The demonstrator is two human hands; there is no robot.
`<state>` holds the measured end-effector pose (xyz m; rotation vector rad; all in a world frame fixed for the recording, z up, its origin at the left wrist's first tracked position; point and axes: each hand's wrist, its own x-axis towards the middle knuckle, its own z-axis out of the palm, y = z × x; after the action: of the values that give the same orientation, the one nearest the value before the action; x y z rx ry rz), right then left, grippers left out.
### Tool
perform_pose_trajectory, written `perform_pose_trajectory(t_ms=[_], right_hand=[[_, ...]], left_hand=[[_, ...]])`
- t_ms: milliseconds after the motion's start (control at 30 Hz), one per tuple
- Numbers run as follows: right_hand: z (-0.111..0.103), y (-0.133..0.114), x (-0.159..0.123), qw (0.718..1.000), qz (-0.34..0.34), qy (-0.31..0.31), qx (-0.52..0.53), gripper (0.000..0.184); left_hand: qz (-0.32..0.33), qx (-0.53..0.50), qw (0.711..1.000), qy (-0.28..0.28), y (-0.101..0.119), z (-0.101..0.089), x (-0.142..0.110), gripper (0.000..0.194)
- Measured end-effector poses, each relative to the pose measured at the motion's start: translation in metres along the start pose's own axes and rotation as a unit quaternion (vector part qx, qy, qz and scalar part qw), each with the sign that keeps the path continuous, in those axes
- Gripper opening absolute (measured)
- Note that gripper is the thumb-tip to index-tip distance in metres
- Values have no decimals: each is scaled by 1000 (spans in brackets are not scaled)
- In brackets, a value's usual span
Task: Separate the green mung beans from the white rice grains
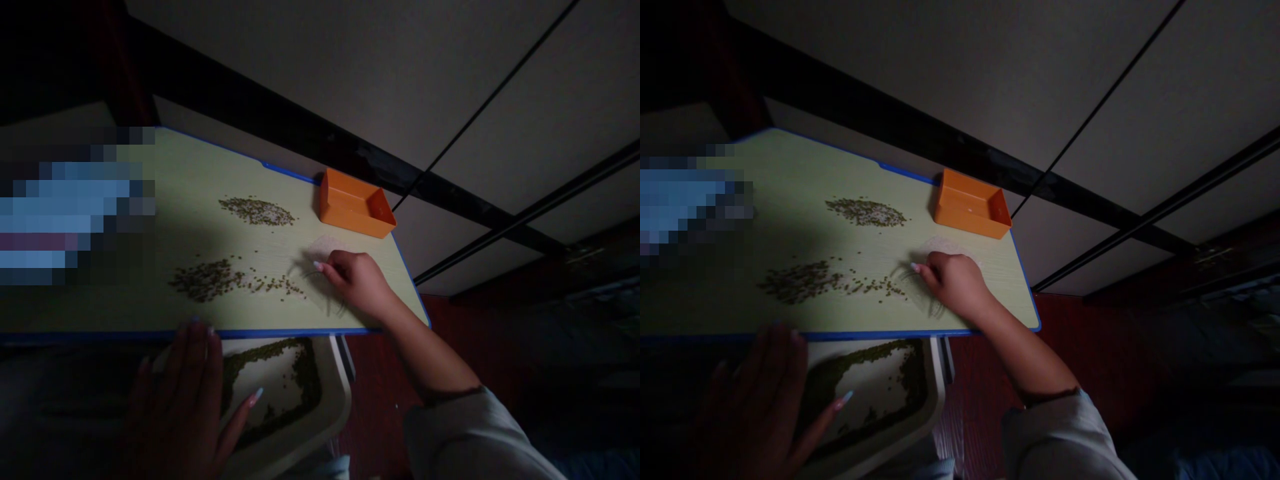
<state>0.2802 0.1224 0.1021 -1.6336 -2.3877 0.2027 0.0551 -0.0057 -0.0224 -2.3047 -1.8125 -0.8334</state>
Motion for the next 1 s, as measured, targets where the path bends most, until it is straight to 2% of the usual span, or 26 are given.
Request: perform_pose_trajectory(t_ms=[100,267,467,633,1000], right_hand=[[2,-3,-17,999,12,-19,25,33],[11,-11,-30,999,34,-29,16,33],[11,-1,-30,998,55,-10,36,32],[12,13,-27,996,67,-12,56,32],[10,12,-22,988,24,-57,140,34]], left_hand=[[8,-7,1000,18,-2,3,-2,77],[11,-3,1000,7,-3,2,-2,78],[11,-3,1000,3,-3,2,-1,78],[5,-13,1000,25,-1,1,1,78],[-1,-16,1000,15,-3,4,0,78]])
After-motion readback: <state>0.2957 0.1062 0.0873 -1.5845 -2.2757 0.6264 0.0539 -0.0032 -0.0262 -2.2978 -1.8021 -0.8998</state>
